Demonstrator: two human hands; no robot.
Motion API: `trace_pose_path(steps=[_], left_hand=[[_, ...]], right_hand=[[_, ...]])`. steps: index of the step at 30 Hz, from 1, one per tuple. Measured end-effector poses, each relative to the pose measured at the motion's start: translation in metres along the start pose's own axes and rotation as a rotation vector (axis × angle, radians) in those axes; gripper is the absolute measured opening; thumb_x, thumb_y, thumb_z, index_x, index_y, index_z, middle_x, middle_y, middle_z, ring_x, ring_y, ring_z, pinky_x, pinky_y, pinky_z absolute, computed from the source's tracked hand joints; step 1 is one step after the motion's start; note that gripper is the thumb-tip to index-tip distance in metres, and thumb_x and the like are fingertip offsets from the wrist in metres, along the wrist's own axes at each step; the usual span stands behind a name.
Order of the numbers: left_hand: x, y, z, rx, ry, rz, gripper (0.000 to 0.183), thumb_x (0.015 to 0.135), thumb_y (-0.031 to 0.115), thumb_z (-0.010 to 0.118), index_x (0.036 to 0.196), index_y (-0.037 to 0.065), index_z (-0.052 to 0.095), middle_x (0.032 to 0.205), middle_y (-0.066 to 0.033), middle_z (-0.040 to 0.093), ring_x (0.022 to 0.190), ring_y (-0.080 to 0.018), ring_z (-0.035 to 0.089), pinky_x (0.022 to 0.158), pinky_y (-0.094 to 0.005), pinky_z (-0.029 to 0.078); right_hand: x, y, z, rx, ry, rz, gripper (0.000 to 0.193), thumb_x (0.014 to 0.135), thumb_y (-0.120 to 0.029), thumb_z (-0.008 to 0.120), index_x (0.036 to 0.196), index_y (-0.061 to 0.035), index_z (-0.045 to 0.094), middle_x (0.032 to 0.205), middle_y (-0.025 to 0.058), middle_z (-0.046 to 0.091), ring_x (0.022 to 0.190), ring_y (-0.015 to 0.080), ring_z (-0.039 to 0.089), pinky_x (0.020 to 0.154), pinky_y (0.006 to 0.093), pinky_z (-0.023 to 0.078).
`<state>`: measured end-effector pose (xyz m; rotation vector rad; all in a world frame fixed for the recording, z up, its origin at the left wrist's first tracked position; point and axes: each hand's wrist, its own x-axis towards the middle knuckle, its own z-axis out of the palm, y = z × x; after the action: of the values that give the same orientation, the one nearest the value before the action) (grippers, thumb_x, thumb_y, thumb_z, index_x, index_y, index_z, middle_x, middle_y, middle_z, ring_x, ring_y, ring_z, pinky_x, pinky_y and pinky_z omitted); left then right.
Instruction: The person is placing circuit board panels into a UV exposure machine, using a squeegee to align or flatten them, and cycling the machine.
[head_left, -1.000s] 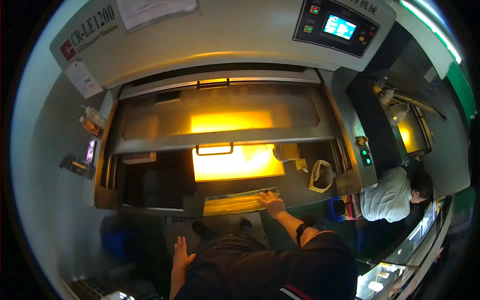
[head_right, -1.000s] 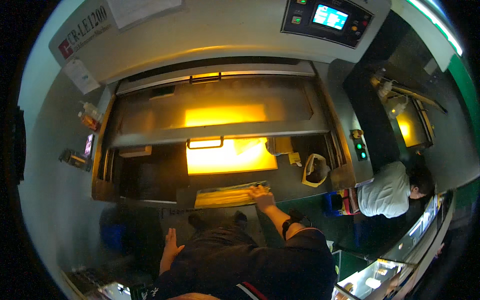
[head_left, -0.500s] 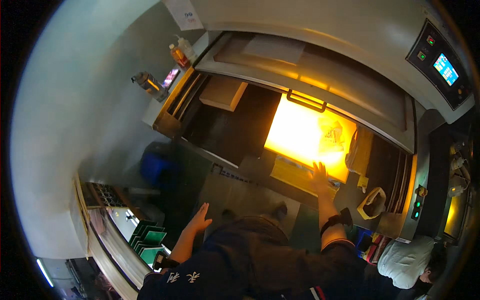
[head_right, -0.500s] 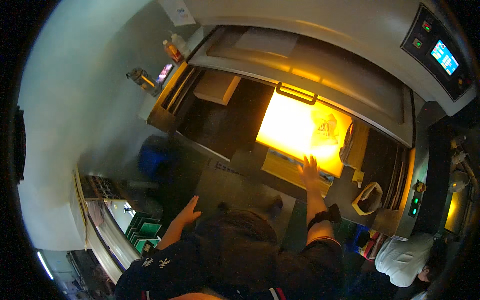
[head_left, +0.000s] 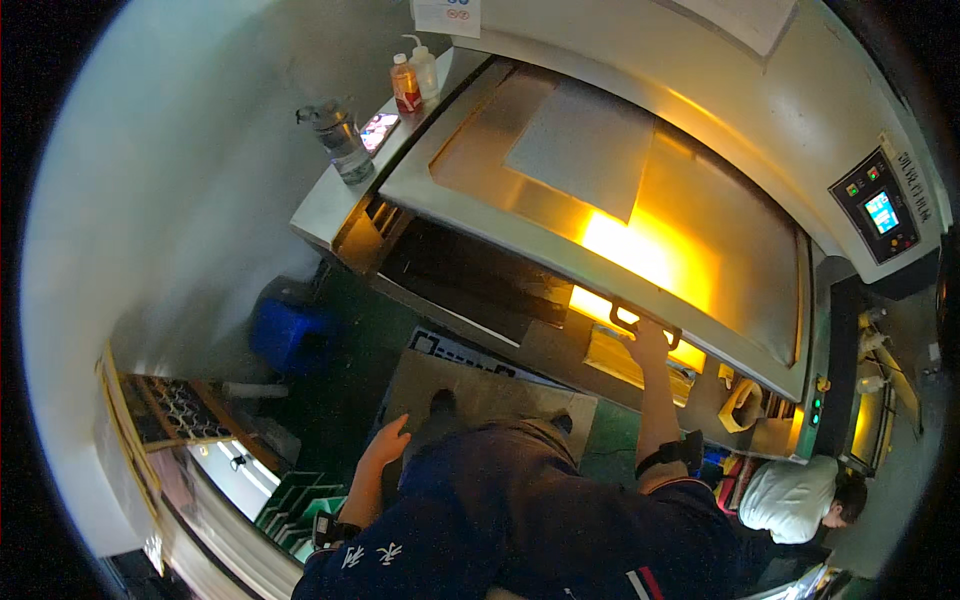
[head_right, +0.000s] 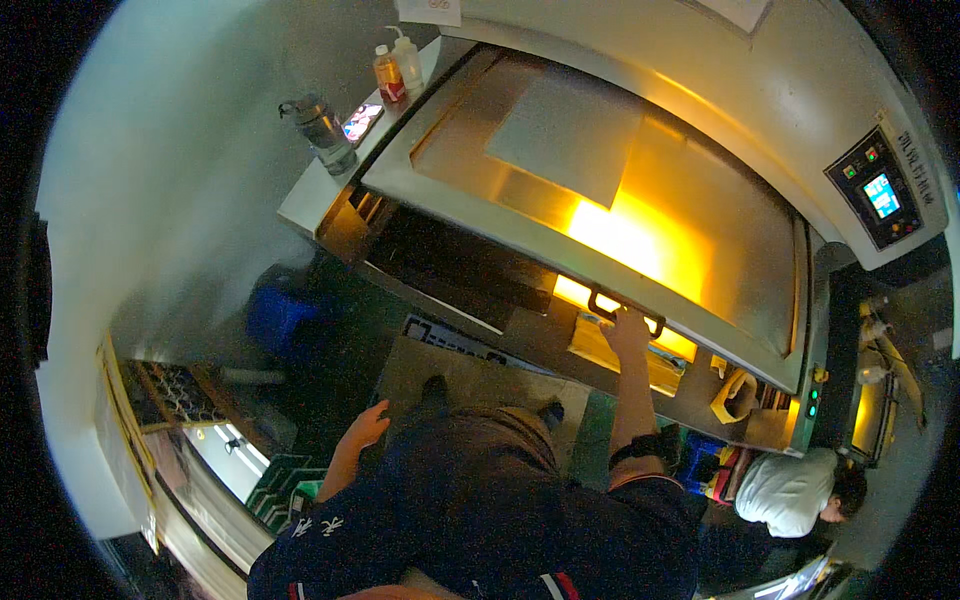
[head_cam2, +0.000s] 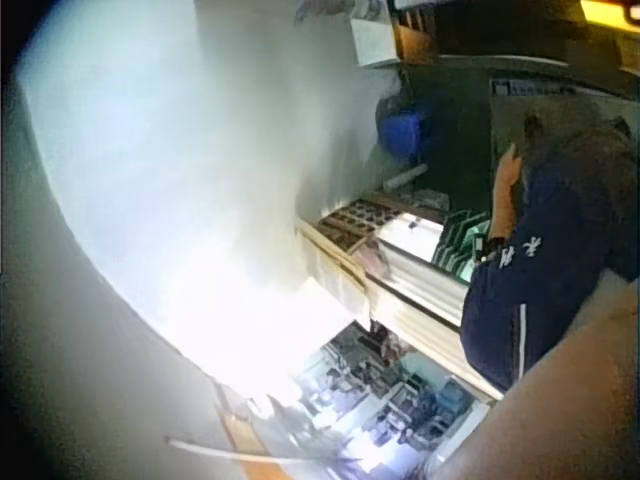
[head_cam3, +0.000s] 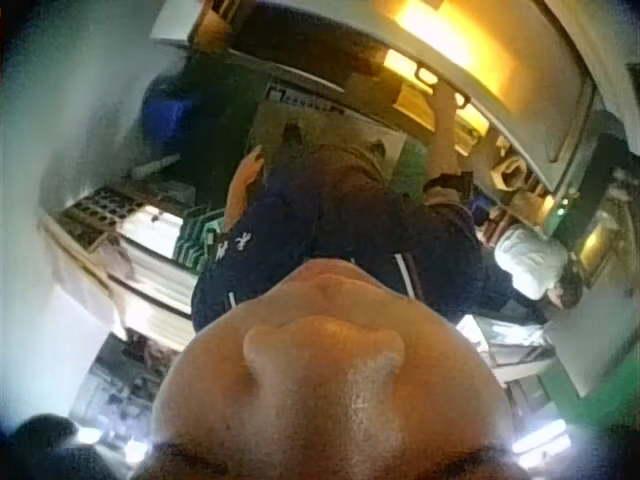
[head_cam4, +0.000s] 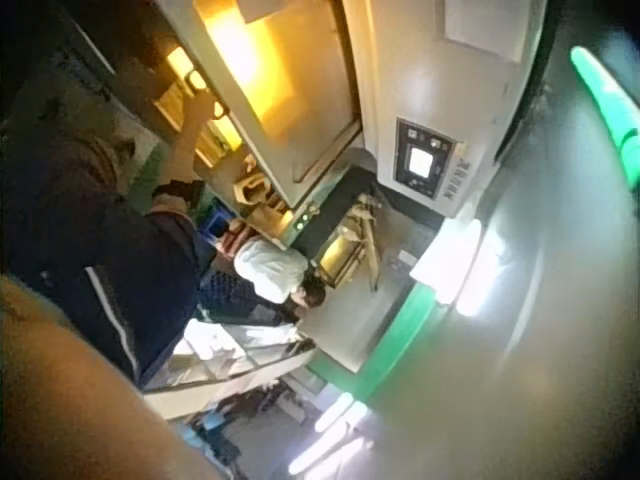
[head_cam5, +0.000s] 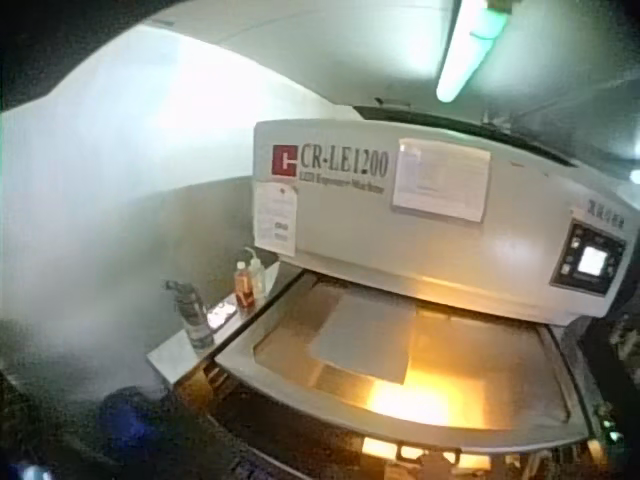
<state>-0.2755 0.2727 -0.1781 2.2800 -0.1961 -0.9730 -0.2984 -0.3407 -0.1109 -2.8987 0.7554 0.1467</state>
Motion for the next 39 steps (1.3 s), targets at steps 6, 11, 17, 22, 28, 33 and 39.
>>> trace_pose_path(steps=[6, 11, 17, 22, 28, 33, 39], left_hand=[[0.057, -0.022, -0.092, 0.136, -0.206, 0.22, 0.057, 0.092, 0.026, 0.057, 0.143, 0.004, 0.043, 0.143, -0.02, 0.047, 0.133, -0.0346, 0.044, 0.111, -0.0416, 0.036], [0.143, 0.005, -0.156, 0.076, -0.126, 0.451, 0.059, 0.092, 0.028, 0.059, 0.143, 0.004, 0.043, 0.142, -0.0189, 0.049, 0.132, -0.0333, 0.047, 0.108, -0.0418, 0.039], [0.206, 0.157, -0.174, -0.323, -0.163, 0.738, 0.06, 0.09, 0.028, 0.065, 0.141, 0.003, 0.045, 0.138, -0.0202, 0.052, 0.127, -0.034, 0.051, 0.104, -0.0425, 0.042], [0.322, 0.255, -0.131, -0.089, 0.078, 0.737, 0.074, 0.085, 0.036, 0.071, 0.144, 0.005, 0.04, 0.149, -0.0233, 0.037, 0.139, -0.0376, 0.034, 0.111, -0.0512, 0.03], [0.31, 0.356, -0.059, 0.376, 0.595, 0.371, 0.1, 0.077, 0.064, 0.065, 0.148, 0.003, 0.032, 0.153, -0.0264, 0.027, 0.141, -0.048, 0.019, 0.113, -0.0633, 0.013], [0.322, 0.355, -0.086, 0.626, 0.562, 0.078, 0.116, 0.066, 0.077, 0.066, 0.148, 0.003, 0.031, 0.15, -0.0269, 0.032, 0.141, -0.0464, 0.023, 0.114, -0.062, 0.015], [0.372, 0.371, -0.143, 0.641, 0.472, -0.032, 0.117, 0.049, 0.071, 0.082, 0.133, -0.003, 0.047, 0.136, -0.0228, 0.05, 0.125, -0.0384, 0.052, 0.098, -0.0543, 0.046]], right_hand=[[-0.063, -0.064, -0.027, -0.052, -0.495, 0.279, 0.053, 0.07, -0.058, 0.075, 0.09, -0.0086, 0.075, 0.092, 0.0164, 0.072, 0.089, 0.0324, 0.068, 0.082, 0.042, 0.053], [-0.134, -0.028, -0.013, -0.13, 0.023, -0.1, 0.065, 0.069, -0.066, 0.071, 0.093, -0.0054, 0.075, 0.093, 0.0193, 0.072, 0.089, 0.0337, 0.069, 0.08, 0.0441, 0.053], [-0.156, -0.135, -0.241, -0.248, -0.175, 0.415, 0.062, 0.065, -0.066, 0.074, 0.079, -0.0061, 0.075, 0.075, 0.0194, 0.069, 0.078, 0.0338, 0.069, 0.074, 0.045, 0.055], [-0.149, -0.126, -0.305, -0.157, 0.198, 0.248, 0.041, 0.064, -0.044, 0.082, 0.065, -0.0061, 0.067, 0.063, 0.0145, 0.062, 0.063, 0.0357, 0.06, 0.059, 0.0459, 0.046], [-0.128, -0.102, -0.333, -0.08, 0.599, 0.016, 0.028, 0.063, -0.024, 0.082, 0.08, -0.0085, 0.065, 0.063, 0.006, 0.059, 0.054, 0.027, 0.055, 0.054, 0.036, 0.041], [-0.102, -0.072, -0.363, -0.275, 0.881, -0.271, 0.027, 0.061, -0.031, 0.079, 0.08, -0.0176, 0.065, 0.067, 0.0011, 0.062, 0.061, 0.0229, 0.06, 0.057, 0.036, 0.045], [-0.072, -0.057, -0.411, -0.353, 1.006, -0.354, 0.033, 0.053, -0.028, 0.079, 0.079, -0.016, 0.064, 0.068, 0.0014, 0.061, 0.062, 0.0254, 0.061, 0.058, 0.0381, 0.049]])
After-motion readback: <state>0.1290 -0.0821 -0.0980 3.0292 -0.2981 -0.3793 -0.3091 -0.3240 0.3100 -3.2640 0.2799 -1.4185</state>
